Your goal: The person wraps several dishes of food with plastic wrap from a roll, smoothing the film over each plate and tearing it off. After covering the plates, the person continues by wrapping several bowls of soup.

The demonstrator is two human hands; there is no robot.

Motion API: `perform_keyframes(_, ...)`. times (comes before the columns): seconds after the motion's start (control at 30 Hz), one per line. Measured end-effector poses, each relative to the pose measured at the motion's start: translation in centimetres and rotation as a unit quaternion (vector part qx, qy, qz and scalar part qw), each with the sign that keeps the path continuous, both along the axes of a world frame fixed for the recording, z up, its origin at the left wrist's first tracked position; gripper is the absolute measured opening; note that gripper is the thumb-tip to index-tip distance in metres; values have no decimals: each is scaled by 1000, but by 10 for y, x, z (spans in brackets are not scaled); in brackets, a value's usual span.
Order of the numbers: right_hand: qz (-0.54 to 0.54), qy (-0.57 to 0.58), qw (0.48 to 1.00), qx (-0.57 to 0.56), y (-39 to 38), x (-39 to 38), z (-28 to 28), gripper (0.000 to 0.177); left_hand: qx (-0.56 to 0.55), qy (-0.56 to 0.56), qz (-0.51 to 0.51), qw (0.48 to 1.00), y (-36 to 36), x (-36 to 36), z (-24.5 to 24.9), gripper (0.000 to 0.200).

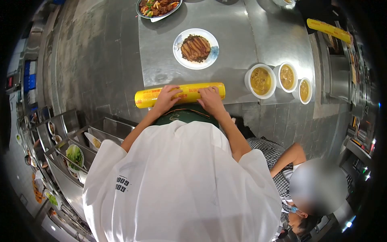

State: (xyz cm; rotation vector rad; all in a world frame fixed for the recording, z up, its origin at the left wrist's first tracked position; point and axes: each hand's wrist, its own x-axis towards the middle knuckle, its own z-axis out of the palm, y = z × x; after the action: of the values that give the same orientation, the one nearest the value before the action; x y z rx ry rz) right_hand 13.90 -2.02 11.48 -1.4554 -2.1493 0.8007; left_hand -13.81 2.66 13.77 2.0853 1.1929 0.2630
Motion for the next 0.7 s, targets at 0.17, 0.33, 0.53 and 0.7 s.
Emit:
perform_keyframes(0.17, -11, -1, 999, -45, 1, -4, -1, 19, 6, -9, -1, 1000, 1, -2, 2, 34)
perform_keyframes(0.33, -10, 67, 998, 10, 7, -3, -1, 16, 15, 1, 6, 1000, 7, 3, 3, 37)
perform_keyframes(0.53, 54, 42, 998, 9, -2, 1, -12, 15, 17, 5, -36, 999, 12, 28, -2, 37)
perform_keyframes(0.7, 78, 48, 995, 31, -7, 6, -10, 13, 18, -46, -65, 997, 9, 43, -16, 27)
